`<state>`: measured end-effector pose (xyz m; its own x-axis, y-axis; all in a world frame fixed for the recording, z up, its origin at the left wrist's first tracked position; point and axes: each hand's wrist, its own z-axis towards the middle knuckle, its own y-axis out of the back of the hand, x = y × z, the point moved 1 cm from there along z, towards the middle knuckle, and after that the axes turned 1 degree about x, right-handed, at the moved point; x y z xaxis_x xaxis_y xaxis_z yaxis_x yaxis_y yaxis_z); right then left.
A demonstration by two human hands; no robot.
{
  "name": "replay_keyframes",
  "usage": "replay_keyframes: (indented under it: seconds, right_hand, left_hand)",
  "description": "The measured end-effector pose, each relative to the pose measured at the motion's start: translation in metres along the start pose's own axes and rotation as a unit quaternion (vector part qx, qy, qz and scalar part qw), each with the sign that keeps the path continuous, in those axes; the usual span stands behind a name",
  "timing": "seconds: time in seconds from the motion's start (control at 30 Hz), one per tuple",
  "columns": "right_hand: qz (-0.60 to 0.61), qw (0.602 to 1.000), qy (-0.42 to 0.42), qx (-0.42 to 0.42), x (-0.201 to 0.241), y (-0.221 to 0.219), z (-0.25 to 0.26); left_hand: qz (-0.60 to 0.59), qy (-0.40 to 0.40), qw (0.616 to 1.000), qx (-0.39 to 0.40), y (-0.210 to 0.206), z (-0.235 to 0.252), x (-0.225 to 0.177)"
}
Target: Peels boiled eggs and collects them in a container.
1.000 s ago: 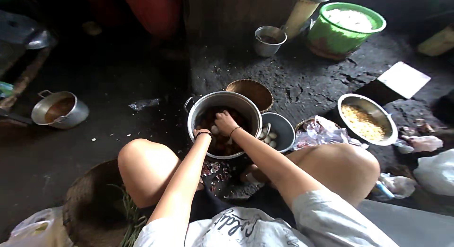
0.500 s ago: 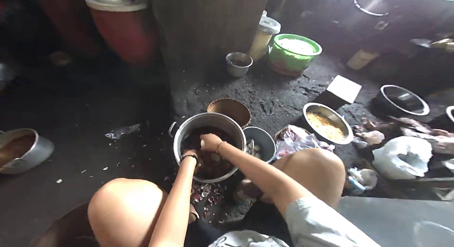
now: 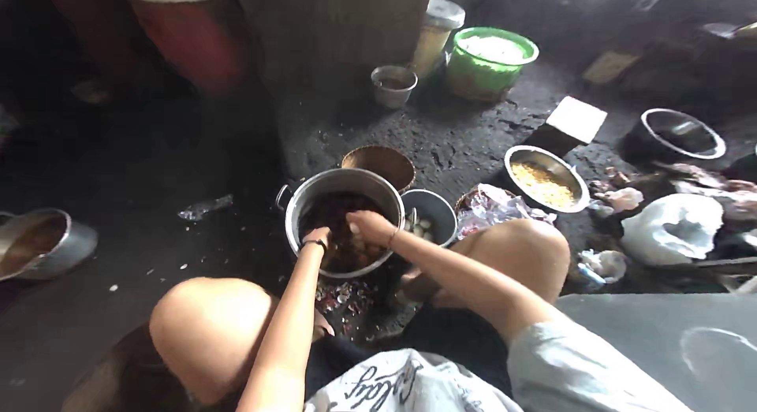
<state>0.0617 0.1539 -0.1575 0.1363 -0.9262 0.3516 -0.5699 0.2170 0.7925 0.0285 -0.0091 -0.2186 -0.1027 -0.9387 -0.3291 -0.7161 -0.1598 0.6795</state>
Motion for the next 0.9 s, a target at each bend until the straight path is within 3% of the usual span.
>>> replay_keyframes:
  seconds: [0.07, 0.13, 0.27, 0.33, 0.4, 0.5, 0.57, 0.63, 0.73, 0.9]
  right_hand:
    - [0.038, 0.999, 0.027, 0.009, -0.011, 0.007, -0.003]
    - [0.089, 0.995, 0.048, -0.013, -0.016, 0.042, -0.016]
    - [0.219, 0.963, 0.073, -0.138, -0.054, 0.112, -0.054]
    - [0.243, 0.953, 0.018, -0.178, -0.079, 0.141, -0.077]
    - [0.198, 0.948, -0.069, -0.241, -0.121, 0.142, -0.075]
    - [0.134, 0.939, -0.226, -0.222, -0.166, 0.097, -0.051]
    - [0.183, 0.924, -0.292, -0.168, -0.184, 0.044, -0.030]
    - [0.260, 0.899, -0.335, -0.108, -0.194, -0.009, -0.006]
    - [0.368, 0.834, -0.398, -0.102, -0.193, -0.068, 0.007]
    - [0.320, 0.832, -0.440, -0.112, -0.223, -0.114, 0.024]
  left_hand:
    - [0.018, 0.007, 1.000, 0.016, -0.005, 0.003, 0.001]
    - [0.030, -0.005, 0.999, 0.027, -0.003, 0.010, 0.001]
    - [0.004, 0.008, 1.000, 0.009, -0.008, 0.012, 0.003]
    - [0.003, 0.010, 1.000, -0.001, -0.008, 0.015, 0.002]
    - [0.011, 0.004, 1.000, 0.013, -0.009, 0.019, 0.000]
    - [-0.008, 0.000, 1.000, -0.015, -0.004, 0.015, -0.003]
    - [-0.028, 0.007, 0.998, -0.064, 0.002, 0.010, -0.006]
    - [-0.032, 0.024, 0.996, -0.076, 0.009, 0.003, -0.009]
    - [-0.034, 0.050, 0.995, -0.077, 0.012, -0.008, -0.016]
    - [-0.032, 0.041, 0.995, -0.082, 0.008, -0.014, -0.019]
